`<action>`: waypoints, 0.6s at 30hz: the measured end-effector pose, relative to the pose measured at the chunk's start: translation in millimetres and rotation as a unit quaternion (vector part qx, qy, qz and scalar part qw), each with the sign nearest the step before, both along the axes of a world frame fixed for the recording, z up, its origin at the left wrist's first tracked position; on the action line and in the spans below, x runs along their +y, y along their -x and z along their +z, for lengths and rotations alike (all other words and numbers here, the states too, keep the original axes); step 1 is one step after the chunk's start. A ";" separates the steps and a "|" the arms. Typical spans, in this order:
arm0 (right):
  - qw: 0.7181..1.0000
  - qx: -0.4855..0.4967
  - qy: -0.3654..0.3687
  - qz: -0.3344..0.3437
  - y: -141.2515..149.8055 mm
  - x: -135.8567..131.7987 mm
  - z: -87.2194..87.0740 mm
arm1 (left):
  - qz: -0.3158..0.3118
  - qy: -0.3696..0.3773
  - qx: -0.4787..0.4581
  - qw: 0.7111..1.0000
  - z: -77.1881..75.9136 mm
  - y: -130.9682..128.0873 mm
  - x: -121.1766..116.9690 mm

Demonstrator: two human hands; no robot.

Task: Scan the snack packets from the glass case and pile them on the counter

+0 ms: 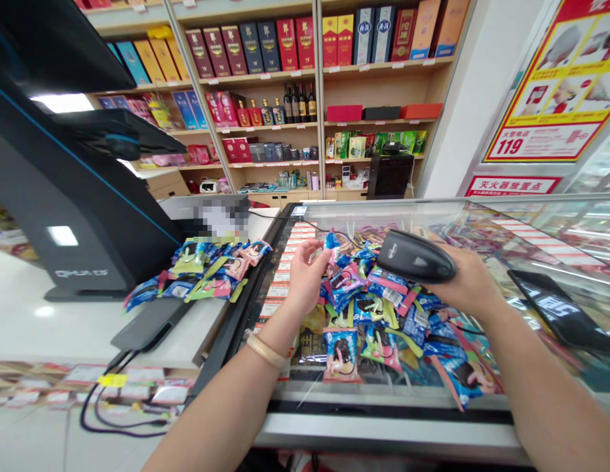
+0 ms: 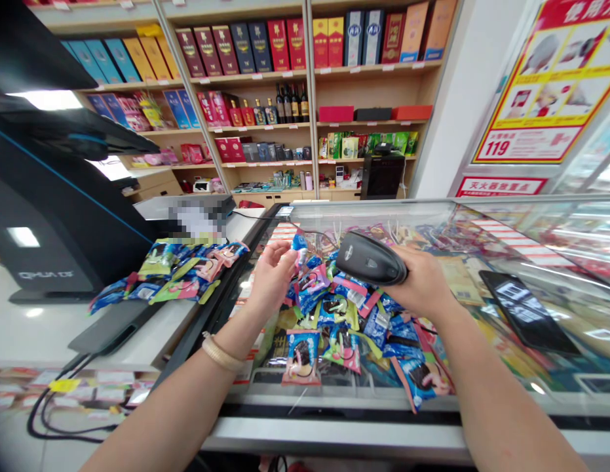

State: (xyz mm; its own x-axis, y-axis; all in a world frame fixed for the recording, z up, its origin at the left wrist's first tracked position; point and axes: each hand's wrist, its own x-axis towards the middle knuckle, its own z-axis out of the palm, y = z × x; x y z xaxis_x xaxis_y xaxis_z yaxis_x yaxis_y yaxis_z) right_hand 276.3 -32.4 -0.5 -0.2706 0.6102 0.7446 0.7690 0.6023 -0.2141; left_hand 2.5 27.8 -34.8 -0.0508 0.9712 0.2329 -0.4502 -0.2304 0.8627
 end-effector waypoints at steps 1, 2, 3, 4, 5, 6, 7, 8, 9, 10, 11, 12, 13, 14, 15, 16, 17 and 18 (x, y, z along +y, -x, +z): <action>1.000 0.003 -0.006 -0.010 -2.1 0.8 -0.6 | 0.022 -0.032 0.046 0.998 -3.6 -2.4 0.0; 1.000 0.004 -0.009 -0.019 -3.9 1.6 -1.3 | 0.034 -0.064 0.093 0.993 -7.2 -4.6 0.2; 1.000 0.007 -0.009 -0.027 -5.4 2.4 -2.1 | 0.039 -0.095 0.141 0.985 -10.6 -6.2 0.2; 0.999 0.009 -0.010 -0.032 -6.5 3.1 -2.9 | 0.042 -0.127 0.189 0.973 -13.4 -7.1 0.1; 0.999 0.012 -0.012 -0.036 -7.1 3.7 -3.9 | 0.047 -0.159 0.236 0.957 -15.2 -7.2 -0.3; 0.999 0.014 -0.015 -0.038 -7.5 4.4 -4.8 | 0.053 -0.189 0.281 0.939 -16.0 -6.6 -1.1; 0.999 0.015 -0.017 -0.039 -7.7 5.0 -5.8 | 0.055 -0.214 0.324 0.920 -16.0 -5.4 -2.3; 0.999 0.014 -0.017 -0.041 -7.8 5.6 -6.8 | 0.051 -0.233 0.364 0.900 -15.4 -3.8 -3.7; 0.999 0.013 -0.014 -0.043 -7.9 6.2 -7.7 | 0.042 -0.244 0.401 0.882 -14.4 -2.0 -5.2; 0.999 0.012 -0.009 -0.044 -8.1 6.8 -8.5 | 0.033 -0.248 0.435 0.865 -13.5 -0.2 -6.7; 0.999 0.011 -0.006 -0.045 -8.4 7.2 -9.2 | 0.028 -0.247 0.466 0.849 -12.9 1.4 -7.9; 0.999 0.010 -0.005 -0.044 -8.8 7.6 -9.7 | 0.028 -0.243 0.492 0.835 -12.6 2.8 -8.8; 0.999 0.011 -0.007 -0.043 -9.2 7.8 -10.1 | 0.033 -0.239 0.513 0.824 -12.7 3.9 -9.2; 0.999 0.011 -0.012 -0.041 -9.6 8.0 -10.2 | 0.042 -0.236 0.528 0.815 -13.1 4.8 -9.1; 0.999 0.012 -0.020 -0.038 -9.9 8.0 -10.2 | 0.054 -0.235 0.536 0.809 -13.4 5.6 -8.5; 0.999 0.014 -0.028 -0.035 -10.0 8.0 -10.0 | 0.069 -0.236 0.539 0.805 -13.4 6.4 -7.5; 0.999 0.016 -0.036 -0.031 -10.0 8.0 -9.6 | 0.087 -0.240 0.540 0.802 -12.9 7.4 -6.1; 0.999 0.017 -0.043 -0.026 -9.9 7.9 -9.0 | 0.110 -0.243 0.540 0.798 -11.5 8.8 -4.4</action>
